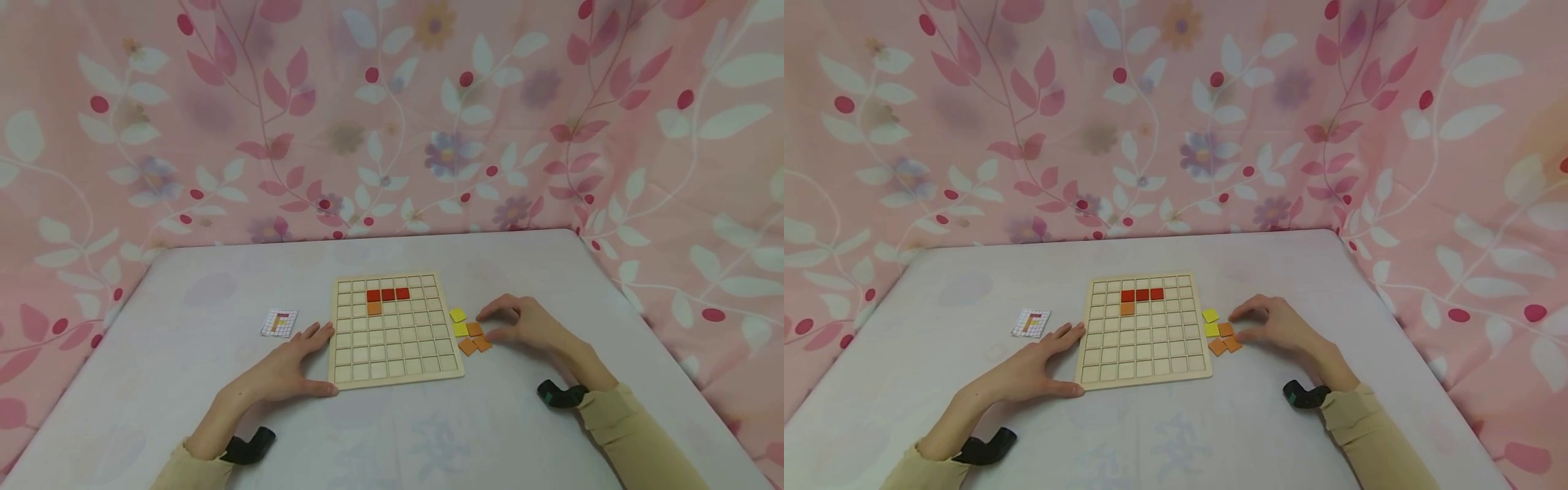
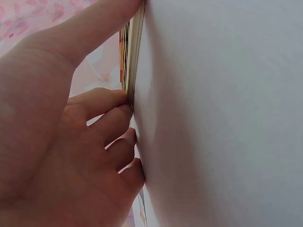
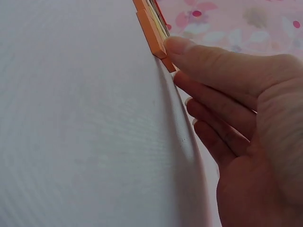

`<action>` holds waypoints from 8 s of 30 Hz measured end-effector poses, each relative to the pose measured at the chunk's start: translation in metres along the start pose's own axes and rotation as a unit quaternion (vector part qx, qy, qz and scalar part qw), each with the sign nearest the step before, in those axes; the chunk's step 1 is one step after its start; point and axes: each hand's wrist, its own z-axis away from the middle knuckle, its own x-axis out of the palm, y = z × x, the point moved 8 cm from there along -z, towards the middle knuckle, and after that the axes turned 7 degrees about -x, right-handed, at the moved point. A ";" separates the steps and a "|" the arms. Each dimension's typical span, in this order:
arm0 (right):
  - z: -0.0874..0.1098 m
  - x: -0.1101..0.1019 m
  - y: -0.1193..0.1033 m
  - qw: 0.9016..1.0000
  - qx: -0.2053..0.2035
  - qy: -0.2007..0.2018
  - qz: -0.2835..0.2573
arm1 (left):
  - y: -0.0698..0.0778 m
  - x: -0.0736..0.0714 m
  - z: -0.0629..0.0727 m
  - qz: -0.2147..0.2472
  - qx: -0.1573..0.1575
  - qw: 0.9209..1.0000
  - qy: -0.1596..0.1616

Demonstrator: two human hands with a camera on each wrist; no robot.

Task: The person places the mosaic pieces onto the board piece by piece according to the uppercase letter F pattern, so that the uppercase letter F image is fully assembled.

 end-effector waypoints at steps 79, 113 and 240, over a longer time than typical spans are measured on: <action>-0.002 -0.009 -0.004 0.991 -0.028 0.099 0.090 | -0.001 0.000 -0.002 0.002 0.009 1.000 0.001; -0.077 0.038 -0.074 0.997 -0.037 0.065 -0.004 | -0.001 0.002 -0.003 -0.003 0.007 1.000 0.002; -0.110 0.117 -0.097 0.994 -0.097 0.043 0.040 | -0.002 0.002 -0.002 -0.002 0.013 1.000 -0.001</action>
